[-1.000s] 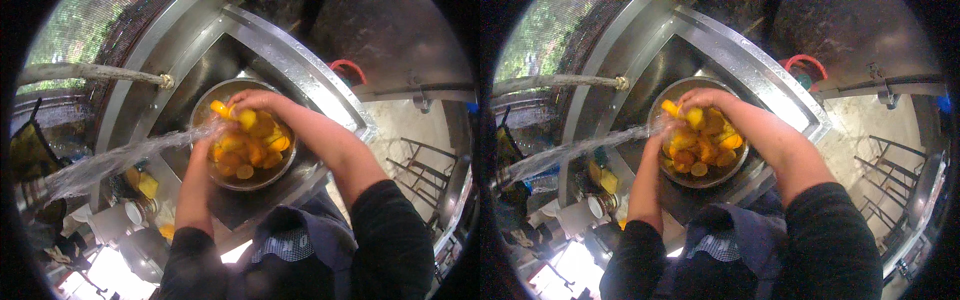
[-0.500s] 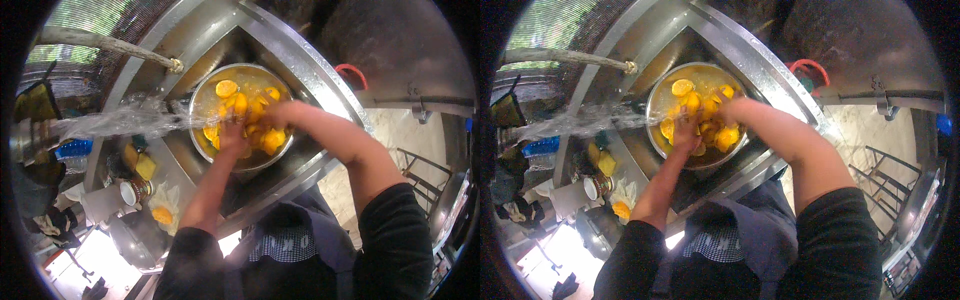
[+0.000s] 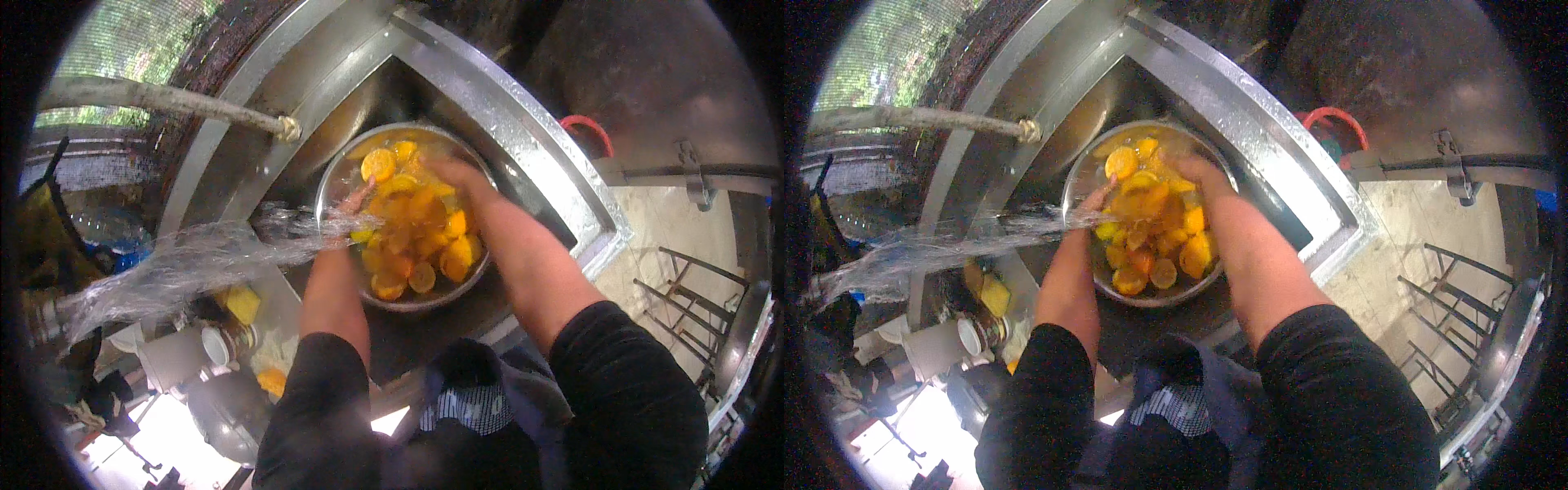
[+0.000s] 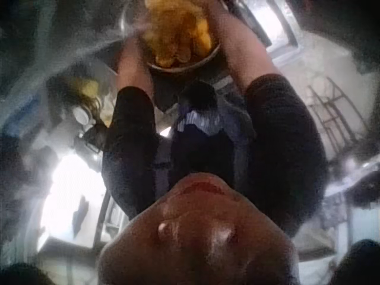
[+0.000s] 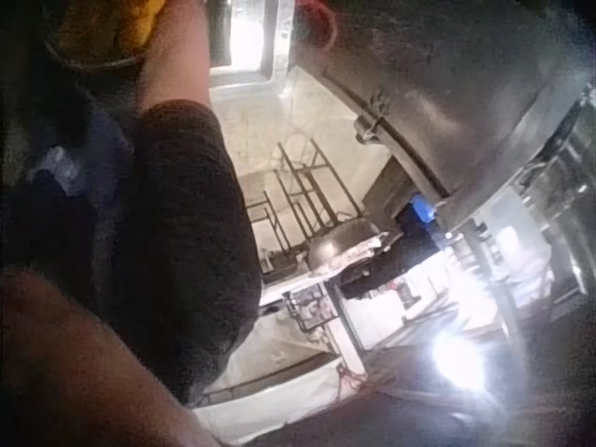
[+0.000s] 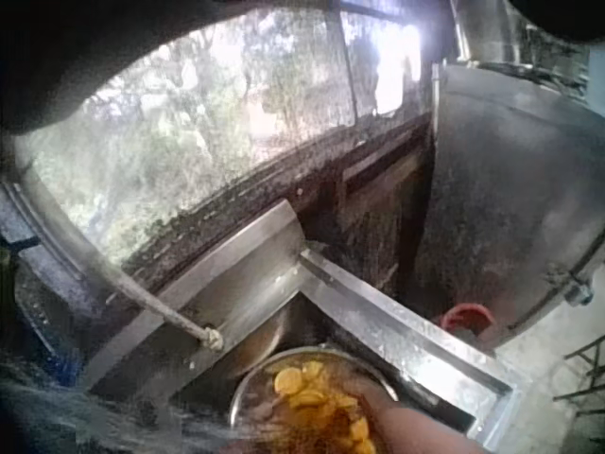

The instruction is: The person puts cut orange halves into a metal bowl, washes them under a water tap in a sink, and then transfers the oranges into a red plastic bag on a table.

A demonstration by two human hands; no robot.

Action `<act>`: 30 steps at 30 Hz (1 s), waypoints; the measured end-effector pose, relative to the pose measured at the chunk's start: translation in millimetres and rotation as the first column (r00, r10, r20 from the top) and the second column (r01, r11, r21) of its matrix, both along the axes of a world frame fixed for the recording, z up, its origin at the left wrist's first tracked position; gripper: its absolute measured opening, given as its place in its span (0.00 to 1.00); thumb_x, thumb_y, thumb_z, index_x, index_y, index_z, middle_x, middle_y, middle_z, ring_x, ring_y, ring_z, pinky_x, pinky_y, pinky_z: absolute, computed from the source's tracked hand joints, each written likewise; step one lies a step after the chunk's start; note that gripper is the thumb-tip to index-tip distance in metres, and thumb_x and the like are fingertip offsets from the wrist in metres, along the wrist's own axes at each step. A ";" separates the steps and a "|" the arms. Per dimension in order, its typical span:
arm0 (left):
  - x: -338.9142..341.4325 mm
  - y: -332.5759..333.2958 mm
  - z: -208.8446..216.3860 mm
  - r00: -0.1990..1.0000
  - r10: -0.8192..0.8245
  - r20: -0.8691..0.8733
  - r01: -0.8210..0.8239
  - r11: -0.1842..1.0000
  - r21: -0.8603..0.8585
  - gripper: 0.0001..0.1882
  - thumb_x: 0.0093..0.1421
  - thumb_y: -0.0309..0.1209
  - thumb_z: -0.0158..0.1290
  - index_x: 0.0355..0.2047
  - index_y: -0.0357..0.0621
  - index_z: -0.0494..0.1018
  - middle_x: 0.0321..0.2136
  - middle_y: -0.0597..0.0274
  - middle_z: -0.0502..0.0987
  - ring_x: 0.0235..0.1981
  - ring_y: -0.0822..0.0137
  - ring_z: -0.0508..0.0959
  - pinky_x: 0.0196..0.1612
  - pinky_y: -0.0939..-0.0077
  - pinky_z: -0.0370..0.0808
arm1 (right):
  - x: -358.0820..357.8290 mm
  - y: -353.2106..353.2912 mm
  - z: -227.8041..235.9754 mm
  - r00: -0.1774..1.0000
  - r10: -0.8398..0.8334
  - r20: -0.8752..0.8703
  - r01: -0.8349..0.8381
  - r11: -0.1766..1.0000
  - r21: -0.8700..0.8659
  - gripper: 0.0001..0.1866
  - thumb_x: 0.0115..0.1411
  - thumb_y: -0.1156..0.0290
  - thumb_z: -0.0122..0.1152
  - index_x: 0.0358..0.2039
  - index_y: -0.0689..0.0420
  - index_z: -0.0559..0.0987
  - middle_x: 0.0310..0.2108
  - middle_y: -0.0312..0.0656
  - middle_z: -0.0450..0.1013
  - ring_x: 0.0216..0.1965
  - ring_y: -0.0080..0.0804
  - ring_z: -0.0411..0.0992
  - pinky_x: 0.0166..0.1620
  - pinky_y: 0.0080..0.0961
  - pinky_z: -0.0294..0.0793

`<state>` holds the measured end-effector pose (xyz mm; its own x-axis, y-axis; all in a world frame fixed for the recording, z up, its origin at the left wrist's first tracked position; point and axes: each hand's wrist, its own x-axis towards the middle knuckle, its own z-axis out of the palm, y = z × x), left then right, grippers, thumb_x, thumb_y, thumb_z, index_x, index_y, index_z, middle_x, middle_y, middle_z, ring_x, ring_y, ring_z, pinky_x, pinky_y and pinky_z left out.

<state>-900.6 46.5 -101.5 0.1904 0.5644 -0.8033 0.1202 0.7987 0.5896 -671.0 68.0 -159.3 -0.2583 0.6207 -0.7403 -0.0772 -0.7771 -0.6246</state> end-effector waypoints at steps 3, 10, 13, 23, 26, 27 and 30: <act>-66.8 -23.4 -71.1 0.973 -0.098 0.207 0.039 0.962 0.271 0.36 0.49 0.53 0.51 0.51 0.40 0.62 0.46 0.57 0.67 0.44 0.66 0.69 0.47 0.73 0.65 | -38.5 10.3 9.6 0.909 0.401 0.112 -0.413 0.902 0.124 0.31 0.48 0.48 0.58 0.47 0.55 0.69 0.43 0.43 0.69 0.43 0.34 0.68 0.46 0.32 0.67; -53.4 -48.1 -55.6 0.966 0.210 0.154 -0.216 0.976 0.023 0.25 0.47 0.32 0.54 0.47 0.42 0.65 0.40 0.62 0.70 0.40 0.68 0.70 0.42 0.75 0.68 | -75.3 11.4 23.2 0.828 0.481 -0.288 -0.369 0.854 0.366 0.31 0.41 0.64 0.64 0.48 0.55 0.66 0.43 0.40 0.67 0.46 0.30 0.64 0.48 0.26 0.64; -32.3 -40.9 18.5 0.996 -0.079 0.042 0.068 0.973 0.222 0.26 0.51 0.31 0.53 0.50 0.43 0.60 0.41 0.58 0.70 0.39 0.66 0.72 0.41 0.77 0.71 | -81.4 26.6 66.5 0.711 0.692 0.128 -0.606 0.509 0.611 0.31 0.39 0.69 0.63 0.47 0.53 0.66 0.42 0.39 0.67 0.45 0.30 0.64 0.49 0.24 0.63; 14.2 -136.6 36.3 0.821 0.323 -0.471 0.102 0.728 0.677 0.25 0.45 0.31 0.54 0.45 0.35 0.65 0.41 0.44 0.70 0.42 0.55 0.72 0.48 0.66 0.66 | 11.5 -10.7 107.4 0.153 0.651 0.743 -0.956 0.287 -0.054 0.32 0.38 0.56 0.65 0.45 0.57 0.71 0.42 0.48 0.69 0.44 0.41 0.68 0.47 0.31 0.66; -46.7 -93.1 9.1 0.794 0.222 -0.566 -0.008 0.934 0.356 0.26 0.50 0.38 0.50 0.46 0.35 0.63 0.38 0.45 0.72 0.38 0.56 0.74 0.42 0.64 0.70 | 12.7 -7.6 116.7 0.514 0.512 0.688 -0.712 0.702 0.009 0.34 0.38 0.52 0.65 0.44 0.60 0.72 0.43 0.51 0.69 0.43 0.44 0.68 0.46 0.34 0.67; -72.7 -88.0 -20.1 0.853 0.179 -0.491 -0.070 0.970 0.233 0.28 0.51 0.42 0.49 0.47 0.35 0.62 0.38 0.48 0.72 0.37 0.57 0.74 0.40 0.64 0.71 | 3.2 -10.0 129.1 0.632 0.426 0.648 -0.594 0.803 0.052 0.35 0.38 0.52 0.65 0.44 0.60 0.71 0.43 0.52 0.69 0.43 0.44 0.68 0.46 0.35 0.67; -92.8 -83.6 -82.7 0.924 0.211 -0.319 -0.241 0.969 -0.059 0.23 0.55 0.43 0.43 0.45 0.39 0.64 0.35 0.52 0.73 0.34 0.61 0.74 0.34 0.65 0.72 | -10.5 -19.6 106.4 0.747 0.156 0.646 -0.457 0.826 0.330 0.36 0.42 0.53 0.62 0.48 0.62 0.66 0.46 0.56 0.65 0.49 0.47 0.63 0.51 0.34 0.63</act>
<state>-993.3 -37.1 -184.2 -0.1982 0.4809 -0.8541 0.0931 0.8767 0.4720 -681.4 48.4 -52.8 -0.1197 0.8736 -0.4717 0.5986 -0.3155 -0.7363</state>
